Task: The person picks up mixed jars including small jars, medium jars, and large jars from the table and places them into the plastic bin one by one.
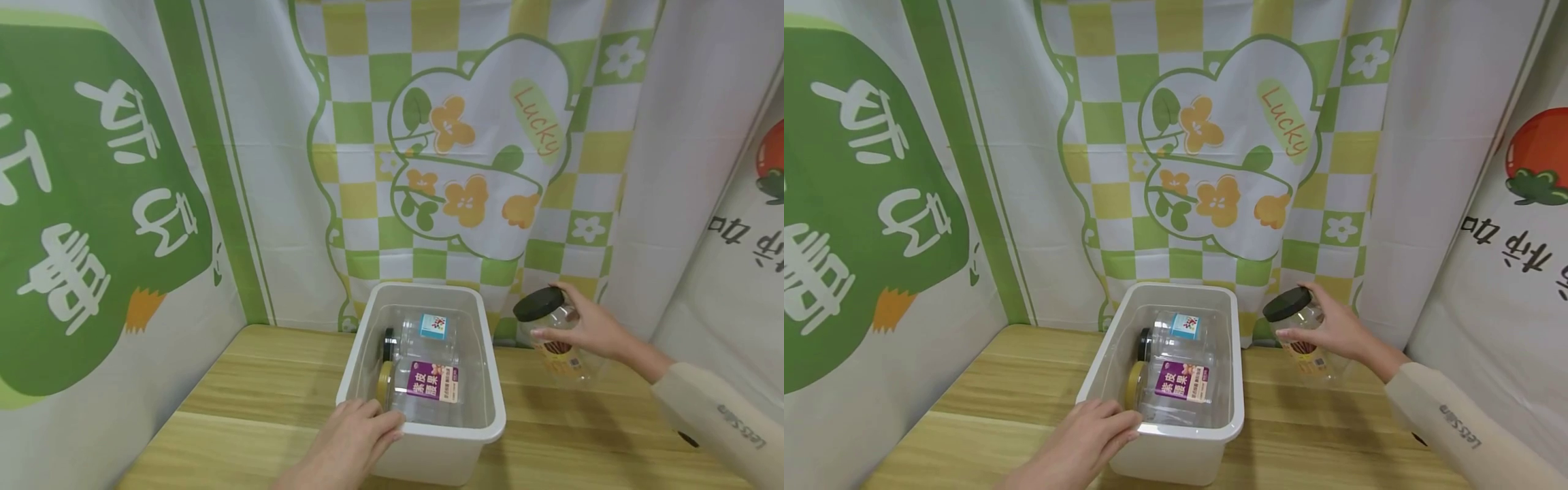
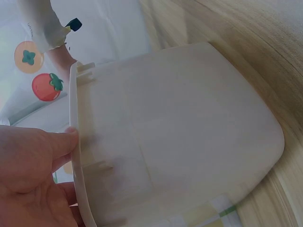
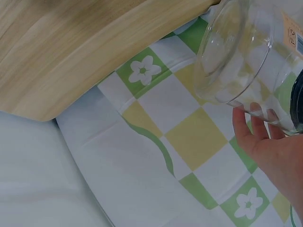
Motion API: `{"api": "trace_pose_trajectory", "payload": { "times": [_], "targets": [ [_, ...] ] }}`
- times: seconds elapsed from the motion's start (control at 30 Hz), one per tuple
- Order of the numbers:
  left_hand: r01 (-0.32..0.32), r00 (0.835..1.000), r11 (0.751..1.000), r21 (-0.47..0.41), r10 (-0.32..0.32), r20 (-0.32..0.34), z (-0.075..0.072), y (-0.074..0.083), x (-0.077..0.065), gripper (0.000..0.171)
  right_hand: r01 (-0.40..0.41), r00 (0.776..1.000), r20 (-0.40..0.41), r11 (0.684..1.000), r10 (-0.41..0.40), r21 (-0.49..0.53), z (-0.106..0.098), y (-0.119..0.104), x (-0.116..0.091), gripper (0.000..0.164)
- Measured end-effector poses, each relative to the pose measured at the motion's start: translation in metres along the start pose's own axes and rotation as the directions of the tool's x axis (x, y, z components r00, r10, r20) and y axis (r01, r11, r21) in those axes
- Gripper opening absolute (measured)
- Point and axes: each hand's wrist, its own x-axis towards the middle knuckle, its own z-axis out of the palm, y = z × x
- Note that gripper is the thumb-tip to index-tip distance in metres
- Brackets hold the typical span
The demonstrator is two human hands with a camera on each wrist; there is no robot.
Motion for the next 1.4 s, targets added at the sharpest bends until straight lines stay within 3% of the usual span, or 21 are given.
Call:
{"api": "trace_pose_trajectory", "payload": {
  "times": [0.53, 1.13, 1.4],
  "targets": [
    [-0.012, 1.0, 1.0, 0.015, 0.012, -0.021, 0.004, -0.001, 0.001, 0.017, 0.003, 0.998, 0.055, 0.999, -0.001, -0.034, -0.012, -0.019, 0.009, 0.108],
    [0.002, 0.999, 1.0, -0.026, -0.001, 0.045, -0.006, 0.002, 0.002, 0.02, 0.081, 0.992, 0.106, 0.992, -0.07, -0.102, -0.019, -0.052, 0.025, 0.103],
    [0.015, 0.996, 0.999, -0.037, -0.011, 0.088, -0.009, 0.002, 0.004, 0.022, 0.072, 0.989, 0.138, 0.995, -0.062, -0.073, -0.02, -0.067, 0.029, 0.102]
  ]
}}
